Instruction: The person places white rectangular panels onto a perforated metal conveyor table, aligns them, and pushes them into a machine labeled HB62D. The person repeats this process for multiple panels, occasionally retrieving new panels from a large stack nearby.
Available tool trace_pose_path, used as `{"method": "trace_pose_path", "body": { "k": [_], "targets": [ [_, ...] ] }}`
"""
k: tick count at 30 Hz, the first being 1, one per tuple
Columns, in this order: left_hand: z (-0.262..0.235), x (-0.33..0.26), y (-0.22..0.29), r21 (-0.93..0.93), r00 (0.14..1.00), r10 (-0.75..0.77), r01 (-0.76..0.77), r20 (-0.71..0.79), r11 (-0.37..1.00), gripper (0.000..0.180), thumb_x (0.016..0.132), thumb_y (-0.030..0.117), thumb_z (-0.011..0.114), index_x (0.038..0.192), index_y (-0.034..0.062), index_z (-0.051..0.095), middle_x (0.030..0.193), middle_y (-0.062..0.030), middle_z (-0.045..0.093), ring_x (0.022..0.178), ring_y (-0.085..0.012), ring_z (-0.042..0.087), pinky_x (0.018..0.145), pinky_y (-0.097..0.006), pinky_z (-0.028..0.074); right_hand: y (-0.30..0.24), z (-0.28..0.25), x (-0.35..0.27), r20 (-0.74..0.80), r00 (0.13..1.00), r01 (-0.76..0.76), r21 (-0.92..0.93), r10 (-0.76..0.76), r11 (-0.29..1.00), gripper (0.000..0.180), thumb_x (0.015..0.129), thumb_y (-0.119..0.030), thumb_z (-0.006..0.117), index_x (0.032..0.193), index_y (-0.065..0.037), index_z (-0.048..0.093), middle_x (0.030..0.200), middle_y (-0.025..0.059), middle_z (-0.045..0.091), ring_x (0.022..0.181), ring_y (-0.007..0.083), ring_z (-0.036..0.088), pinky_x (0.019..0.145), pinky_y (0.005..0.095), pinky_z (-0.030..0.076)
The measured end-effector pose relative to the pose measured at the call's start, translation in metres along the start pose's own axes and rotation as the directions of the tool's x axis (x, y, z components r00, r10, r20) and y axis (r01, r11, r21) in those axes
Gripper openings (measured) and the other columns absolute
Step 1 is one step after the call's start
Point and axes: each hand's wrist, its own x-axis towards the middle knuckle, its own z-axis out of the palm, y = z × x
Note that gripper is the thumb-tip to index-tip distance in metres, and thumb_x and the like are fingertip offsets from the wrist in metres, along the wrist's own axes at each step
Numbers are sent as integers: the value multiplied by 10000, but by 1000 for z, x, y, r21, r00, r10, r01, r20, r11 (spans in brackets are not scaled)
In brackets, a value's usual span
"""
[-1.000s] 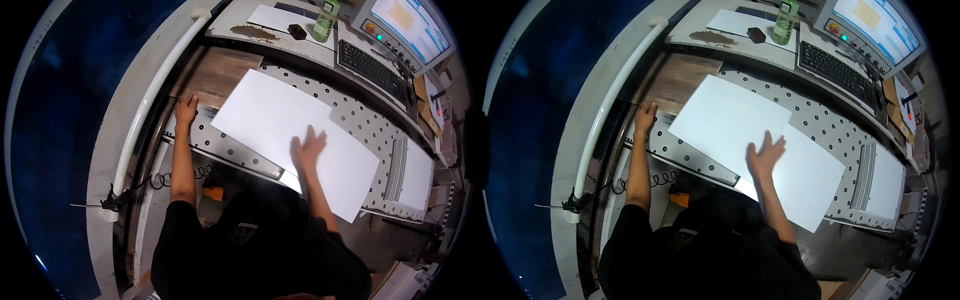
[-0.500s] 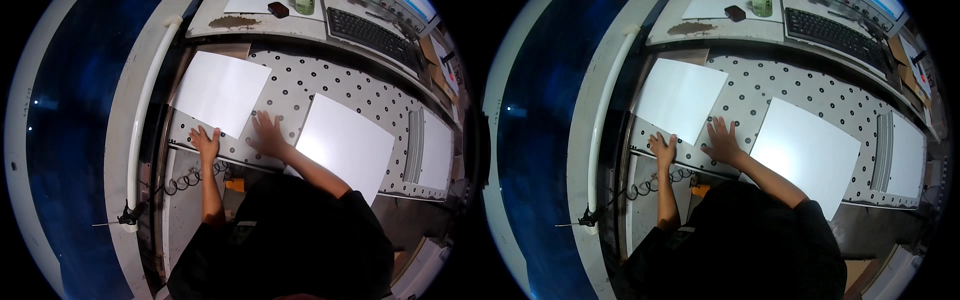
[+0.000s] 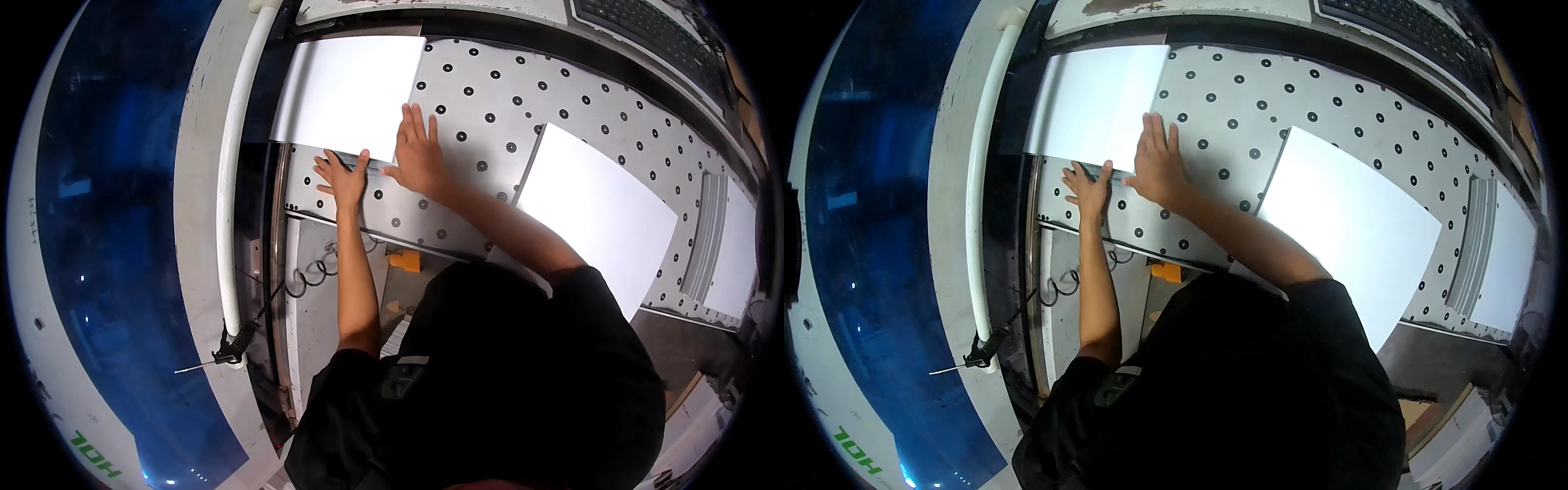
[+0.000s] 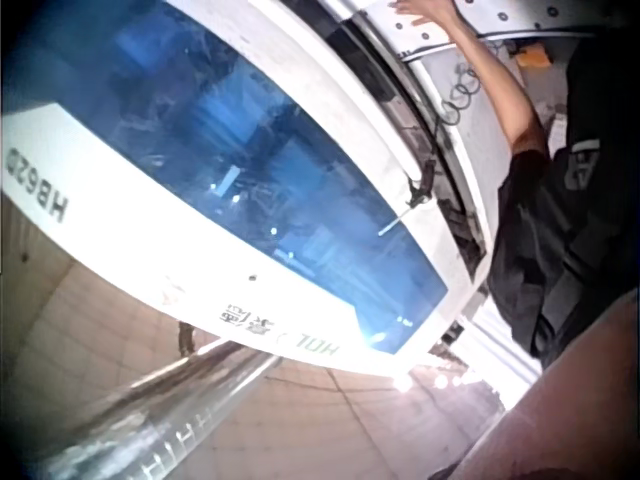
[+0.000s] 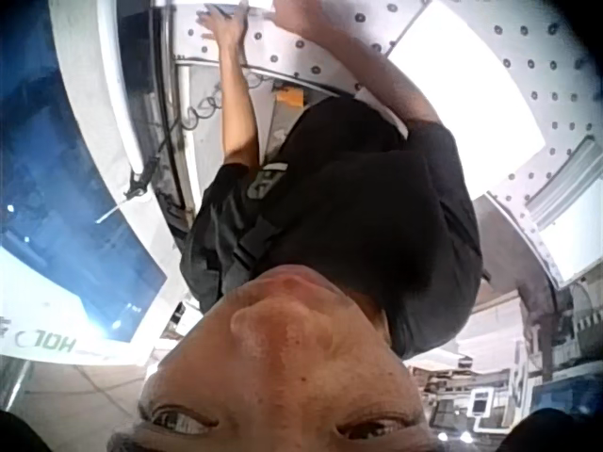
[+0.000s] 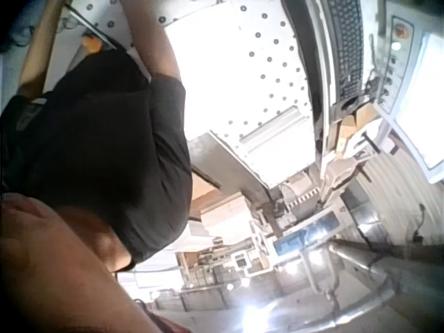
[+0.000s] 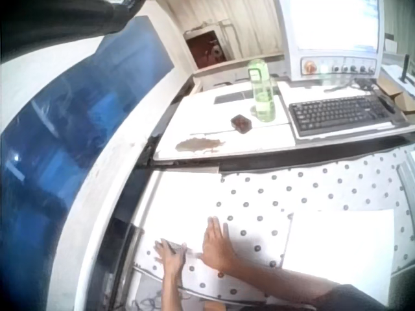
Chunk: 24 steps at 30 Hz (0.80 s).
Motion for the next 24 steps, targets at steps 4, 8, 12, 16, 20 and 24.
{"method": "trace_pose_path", "body": {
  "k": [4, 8, 12, 16, 20, 24],
  "targets": [
    [-6, 46, -2, 4, 998, -49, 50, -40, 999, 1271, 763, 798, 649, 1600, -8, 132, 1633, -351, -33, 1530, -471, -101, 1141, -706, -77, 2, 13, 46, -24, 998, 61, -29, -62, 998, 993, 814, -501, 764, 1410, 200, 392, 1594, 315, 248, 1534, 418, 134, 1207, 614, 148],
    [-10, 90, -7, 12, 989, -107, 109, -106, 994, 1263, 724, 848, 635, 1624, 105, 150, 1625, -368, -5, 1536, -469, -64, 1146, -714, -52, 4, 33, 92, -55, 992, 111, -42, -114, 993, 978, 832, -541, 722, 1417, 177, 410, 1593, 284, 290, 1530, 403, 167, 1214, 596, 139],
    [-23, 120, -14, -30, 986, -163, 162, -18, 986, 1267, 730, 790, 695, 1627, 104, 121, 1625, -365, -31, 1528, -461, -131, 1157, -676, -81, -4, 36, 122, 54, 993, 106, -29, -104, 994, 948, 856, -534, 700, 1423, 172, 416, 1601, 279, 283, 1526, 411, 172, 1215, 592, 134],
    [-31, 154, -63, -105, 990, -144, 142, -6, 984, 1235, 719, 782, 712, 1636, 201, 123, 1632, -349, -70, 1521, -469, -153, 1162, -663, -86, -36, 41, 136, 111, 992, 60, -33, -56, 998, 914, 867, -503, 692, 1424, 169, 423, 1602, 286, 278, 1524, 420, 169, 1215, 600, 123],
    [-53, 159, -39, 16, 966, -257, 258, -29, 966, 1251, 689, 809, 712, 1637, 250, 118, 1644, -329, -62, 1515, -480, -162, 1165, -668, -66, -46, 58, 157, 83, 996, 27, 7, -27, 1000, 901, 869, -494, 685, 1424, 167, 428, 1599, 295, 280, 1521, 426, 178, 1215, 609, 115],
    [-61, 171, -59, -54, 974, -226, 224, -28, 973, 1247, 675, 759, 772, 1633, 271, 140, 1644, -330, -33, 1517, -484, -140, 1167, -676, -61, -62, 64, 165, 153, 987, 57, -42, -50, 998, 910, 879, -513, 661, 1433, 165, 413, 1588, 303, 300, 1519, 419, 193, 1219, 601, 115]
  ]
}}
